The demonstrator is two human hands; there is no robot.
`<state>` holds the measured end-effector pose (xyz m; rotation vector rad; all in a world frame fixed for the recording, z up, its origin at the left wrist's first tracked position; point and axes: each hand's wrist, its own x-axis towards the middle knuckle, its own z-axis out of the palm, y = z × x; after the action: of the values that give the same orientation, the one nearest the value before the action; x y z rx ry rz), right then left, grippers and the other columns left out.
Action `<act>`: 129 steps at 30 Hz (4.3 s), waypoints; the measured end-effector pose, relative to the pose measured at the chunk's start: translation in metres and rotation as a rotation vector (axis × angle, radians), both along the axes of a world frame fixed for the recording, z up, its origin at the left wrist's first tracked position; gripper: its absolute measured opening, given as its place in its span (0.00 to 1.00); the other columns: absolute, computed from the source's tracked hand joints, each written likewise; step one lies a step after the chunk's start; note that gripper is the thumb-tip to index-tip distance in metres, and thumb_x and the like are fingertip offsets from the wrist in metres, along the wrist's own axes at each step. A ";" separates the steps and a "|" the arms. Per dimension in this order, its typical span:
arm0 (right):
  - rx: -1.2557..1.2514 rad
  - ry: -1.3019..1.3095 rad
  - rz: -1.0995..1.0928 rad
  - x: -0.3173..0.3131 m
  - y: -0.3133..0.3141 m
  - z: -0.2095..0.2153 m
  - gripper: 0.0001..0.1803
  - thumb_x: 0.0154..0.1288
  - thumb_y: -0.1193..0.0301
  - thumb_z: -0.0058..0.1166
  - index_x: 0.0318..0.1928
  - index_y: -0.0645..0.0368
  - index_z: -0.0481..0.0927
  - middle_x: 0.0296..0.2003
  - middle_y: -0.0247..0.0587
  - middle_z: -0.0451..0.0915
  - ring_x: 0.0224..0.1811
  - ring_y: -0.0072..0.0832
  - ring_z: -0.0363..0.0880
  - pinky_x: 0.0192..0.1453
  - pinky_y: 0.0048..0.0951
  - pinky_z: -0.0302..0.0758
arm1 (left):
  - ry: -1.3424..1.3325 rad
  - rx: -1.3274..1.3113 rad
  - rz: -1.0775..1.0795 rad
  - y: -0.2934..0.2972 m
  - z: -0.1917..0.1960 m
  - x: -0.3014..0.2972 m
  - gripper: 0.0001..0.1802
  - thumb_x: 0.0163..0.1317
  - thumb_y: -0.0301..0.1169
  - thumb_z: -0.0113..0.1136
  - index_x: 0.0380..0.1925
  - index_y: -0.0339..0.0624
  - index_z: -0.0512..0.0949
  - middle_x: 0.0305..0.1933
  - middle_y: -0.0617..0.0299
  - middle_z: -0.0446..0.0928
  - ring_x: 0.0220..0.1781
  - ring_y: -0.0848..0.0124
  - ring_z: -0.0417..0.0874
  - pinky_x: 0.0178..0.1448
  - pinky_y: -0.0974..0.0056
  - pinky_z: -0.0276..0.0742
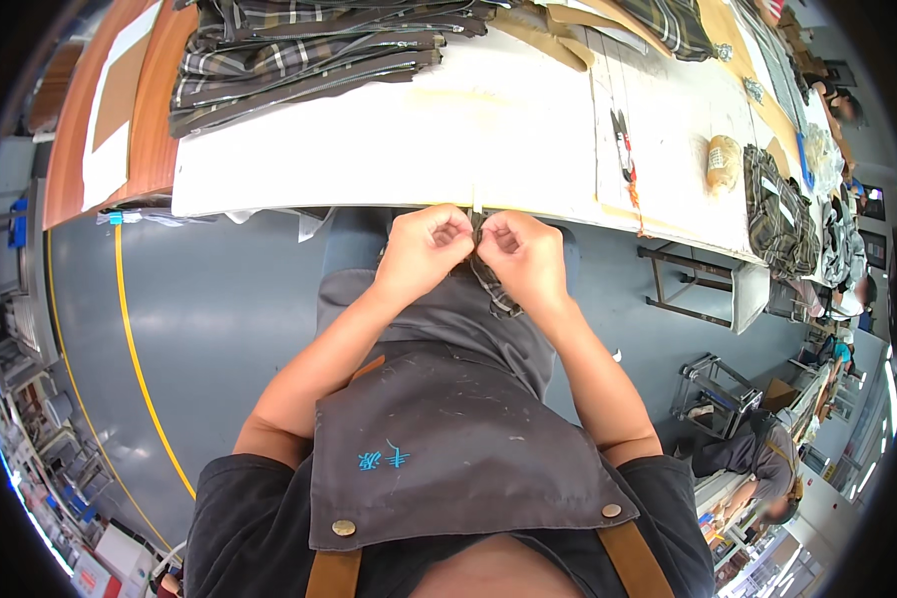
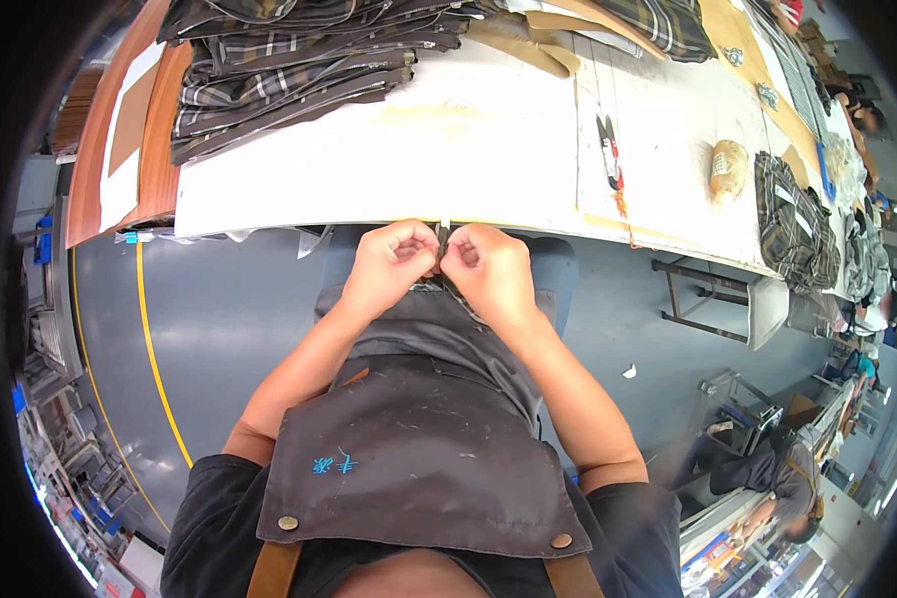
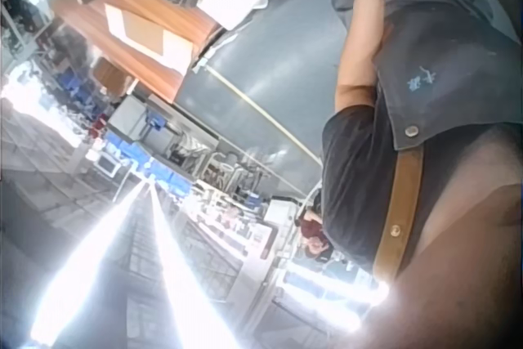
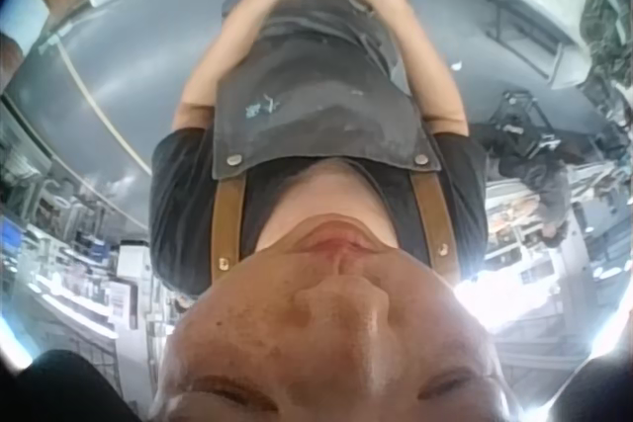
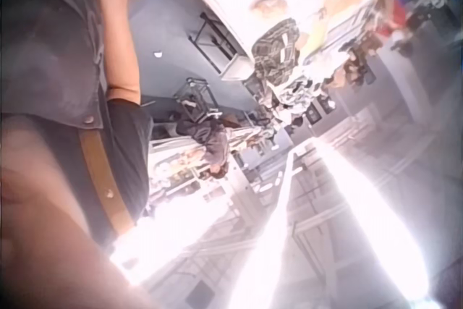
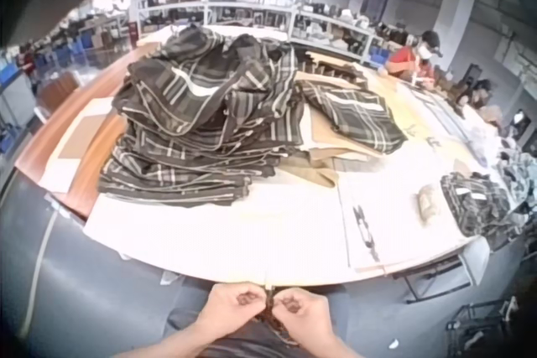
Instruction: The person assembles plaid bags by hand, applying adhesive from a squeeze bottle to the zipper area, aligning the fabric, and using scissors to trim excess material. The person repeatedly handles multiple bags, stacking finished units on the table.
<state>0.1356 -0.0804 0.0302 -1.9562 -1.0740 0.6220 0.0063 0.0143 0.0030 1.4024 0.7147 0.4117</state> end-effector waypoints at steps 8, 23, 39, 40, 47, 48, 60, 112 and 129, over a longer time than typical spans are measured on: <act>0.039 0.051 -0.009 -0.001 -0.003 0.000 0.03 0.55 0.79 0.61 0.31 0.65 0.81 0.24 0.39 0.83 0.26 0.20 0.82 0.33 0.23 0.78 | 0.058 0.298 -0.010 0.001 0.011 0.004 0.03 0.56 0.22 0.60 0.30 0.33 0.78 0.26 0.66 0.79 0.26 0.80 0.79 0.33 0.74 0.76; 0.114 -0.287 0.119 0.006 0.002 0.001 0.03 0.53 0.78 0.61 0.30 0.63 0.81 0.28 0.43 0.83 0.26 0.27 0.83 0.30 0.26 0.79 | 0.026 0.213 -0.021 0.004 0.011 0.006 0.01 0.56 0.19 0.59 0.28 0.33 0.79 0.26 0.67 0.80 0.28 0.84 0.78 0.32 0.76 0.74; 0.058 0.041 -0.042 0.003 0.002 -0.005 0.03 0.53 0.79 0.60 0.30 0.65 0.80 0.25 0.43 0.83 0.25 0.27 0.83 0.32 0.26 0.79 | 0.065 0.206 0.052 0.006 0.009 0.011 0.04 0.55 0.22 0.62 0.30 0.33 0.81 0.25 0.62 0.82 0.27 0.81 0.80 0.34 0.73 0.78; 0.050 0.034 -0.039 0.003 0.003 -0.004 0.03 0.53 0.79 0.61 0.29 0.65 0.80 0.25 0.42 0.82 0.25 0.28 0.83 0.31 0.26 0.79 | 0.055 0.217 0.053 0.006 0.009 0.011 0.04 0.55 0.22 0.62 0.30 0.33 0.81 0.25 0.61 0.82 0.27 0.80 0.81 0.34 0.73 0.78; 0.082 -0.496 0.168 0.007 0.007 0.009 0.05 0.49 0.78 0.62 0.28 0.62 0.78 0.25 0.42 0.80 0.24 0.34 0.82 0.30 0.30 0.78 | 0.102 0.471 -0.024 0.006 0.010 0.010 0.03 0.54 0.21 0.62 0.29 0.32 0.80 0.27 0.60 0.83 0.28 0.79 0.82 0.34 0.72 0.79; 0.077 -0.509 0.178 0.008 0.007 0.008 0.05 0.49 0.78 0.62 0.28 0.62 0.79 0.25 0.43 0.81 0.24 0.34 0.82 0.30 0.30 0.78 | 0.120 0.500 -0.043 0.007 0.011 0.010 0.03 0.54 0.21 0.62 0.28 0.32 0.80 0.27 0.60 0.83 0.28 0.79 0.82 0.35 0.72 0.80; 0.161 -0.386 0.101 0.006 0.006 0.003 0.05 0.50 0.79 0.62 0.29 0.63 0.80 0.26 0.44 0.82 0.25 0.30 0.83 0.29 0.29 0.78 | 0.049 0.316 0.037 0.001 0.008 0.009 0.03 0.55 0.21 0.62 0.29 0.32 0.80 0.26 0.62 0.82 0.28 0.82 0.80 0.35 0.74 0.78; -0.376 -0.681 -0.237 0.172 0.019 0.013 0.31 0.53 0.66 0.61 0.55 0.69 0.68 0.38 0.60 0.79 0.39 0.49 0.79 0.46 0.41 0.77 | -0.107 0.113 0.196 -0.013 -0.007 0.009 0.04 0.61 0.22 0.60 0.31 0.31 0.79 0.23 0.65 0.79 0.24 0.84 0.74 0.29 0.75 0.72; -0.464 1.103 0.011 0.014 -0.037 0.032 0.27 0.75 0.46 0.31 0.39 0.57 0.71 0.21 0.25 0.62 0.15 0.12 0.53 0.16 0.18 0.47 | -0.123 0.054 0.227 -0.015 -0.015 0.009 0.04 0.61 0.23 0.60 0.31 0.32 0.79 0.24 0.65 0.79 0.23 0.84 0.74 0.28 0.75 0.71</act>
<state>0.1495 -0.1171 0.0623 -1.5233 -0.2378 1.7859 0.0154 -0.0005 -0.0125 1.3378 0.7690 0.6943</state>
